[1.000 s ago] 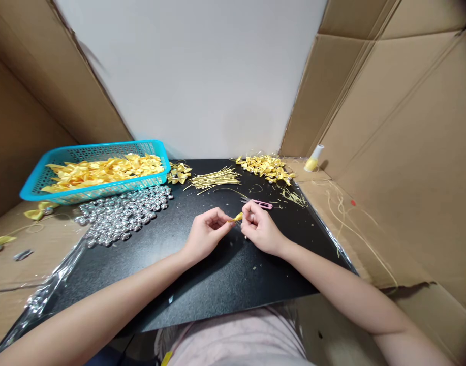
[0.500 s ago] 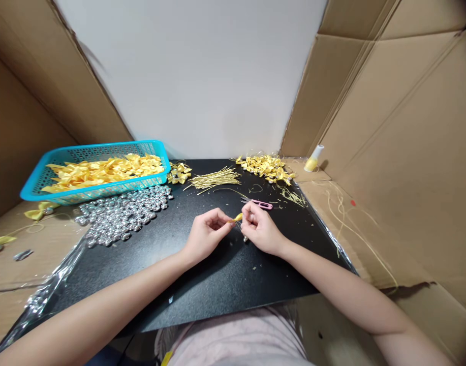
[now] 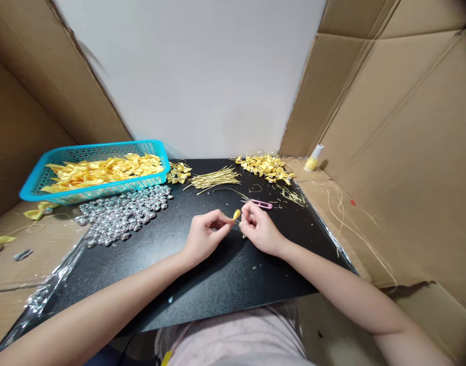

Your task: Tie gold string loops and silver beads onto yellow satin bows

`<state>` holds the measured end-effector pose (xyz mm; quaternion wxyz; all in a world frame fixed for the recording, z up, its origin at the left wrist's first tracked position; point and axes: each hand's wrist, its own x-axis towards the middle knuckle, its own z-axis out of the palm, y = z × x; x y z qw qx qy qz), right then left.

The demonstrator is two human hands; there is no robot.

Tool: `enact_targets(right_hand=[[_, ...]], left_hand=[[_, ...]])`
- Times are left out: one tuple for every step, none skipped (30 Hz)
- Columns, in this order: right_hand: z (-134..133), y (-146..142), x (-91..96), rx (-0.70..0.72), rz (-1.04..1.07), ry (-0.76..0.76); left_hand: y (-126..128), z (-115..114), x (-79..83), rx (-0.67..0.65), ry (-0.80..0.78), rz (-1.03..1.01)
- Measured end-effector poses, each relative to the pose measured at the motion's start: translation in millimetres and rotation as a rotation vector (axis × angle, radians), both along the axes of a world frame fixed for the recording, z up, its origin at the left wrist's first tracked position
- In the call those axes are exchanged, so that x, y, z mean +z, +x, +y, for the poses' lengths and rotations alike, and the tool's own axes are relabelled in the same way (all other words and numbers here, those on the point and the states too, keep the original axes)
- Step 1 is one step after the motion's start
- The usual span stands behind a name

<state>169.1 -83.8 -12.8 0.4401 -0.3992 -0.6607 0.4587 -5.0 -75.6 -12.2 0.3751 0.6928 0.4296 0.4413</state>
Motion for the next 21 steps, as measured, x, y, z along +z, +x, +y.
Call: enact_targets(right_hand=[[-0.4, 0.0, -0.2, -0.004, -0.011, 0.011], [-0.8, 0.0, -0.4, -0.009, -0.023, 0.024], [-1.1, -0.1, -0.6, -0.013, -0.034, 0.039], [-1.4, -0.2, -0.9, -0.016, -0.042, 0.052], [-1.5, -0.4, -1.2, -0.016, -0.047, 0.062], [-1.5, -0.7, -1.5, -0.015, -0.048, 0.068], [-1.4, -1.0, -1.6, -0.012, -0.047, 0.071], [-1.3, -1.3, -1.7, -0.008, -0.043, 0.069], [-1.1, -1.5, -1.6, -0.004, -0.037, 0.068], [-0.9, -1.6, -1.3, -0.002, -0.032, 0.070], [-0.7, -1.7, -1.0, -0.001, -0.028, 0.077], [-0.5, -1.6, -0.7, -0.001, -0.028, 0.089], [-0.4, -1.5, -0.3, -0.002, -0.031, 0.107], [-0.4, -1.4, -0.1, -0.006, -0.038, 0.128], [-0.3, -1.2, 0.0, -0.012, -0.044, 0.147], [-0.3, -1.0, 0.0, -0.016, -0.049, 0.162], [-0.3, -0.8, -0.1, -0.020, -0.050, 0.172], [-0.3, -0.6, -0.3, -0.020, -0.049, 0.177], [-0.4, -0.4, -0.5, -0.020, -0.045, 0.179], [-0.5, -0.2, -0.6, -0.018, -0.043, 0.180], [-0.7, 0.0, -0.6, -0.017, -0.042, 0.181]], left_hand=[[-0.4, -0.4, 0.6, 0.005, 0.027, 0.015], [-0.8, -0.7, 1.1, 0.009, 0.053, 0.031], [-1.3, -1.1, 1.4, 0.014, 0.080, 0.045], [-1.7, -1.5, 1.6, 0.017, 0.107, 0.057], [-2.1, -1.9, 1.7, 0.014, 0.133, 0.071], [-2.4, -2.5, 1.6, 0.005, 0.156, 0.088], [-2.5, -3.2, 1.3, -0.006, 0.178, 0.106], [-2.6, -3.9, 0.7, -0.018, 0.200, 0.122], [-2.5, -4.6, -0.1, -0.024, 0.221, 0.133], [-2.2, -5.3, -0.9, -0.023, 0.235, 0.138], [-1.9, -5.8, -1.7, -0.015, 0.243, 0.133], [-1.6, -6.3, -2.1, -0.001, 0.243, 0.117], [-1.3, -6.7, -2.2, 0.012, 0.233, 0.088], [-1.0, -7.0, -1.6, 0.023, 0.208, 0.046], [-0.9, -7.1, -0.5, 0.026, 0.172, -0.008], [-0.9, -6.9, 1.1, 0.021, 0.128, -0.069], [-1.1, -6.6, 3.0, 0.012, 0.082, -0.129], [-1.4, -5.9, 4.8, -0.004, 0.035, -0.178], [-1.8, -5.0, 6.3, -0.022, -0.010, -0.212], [-2.1, -3.8, 7.2, -0.041, -0.053, -0.232], [-2.4, -2.4, 7.4, -0.059, -0.093, -0.246]])
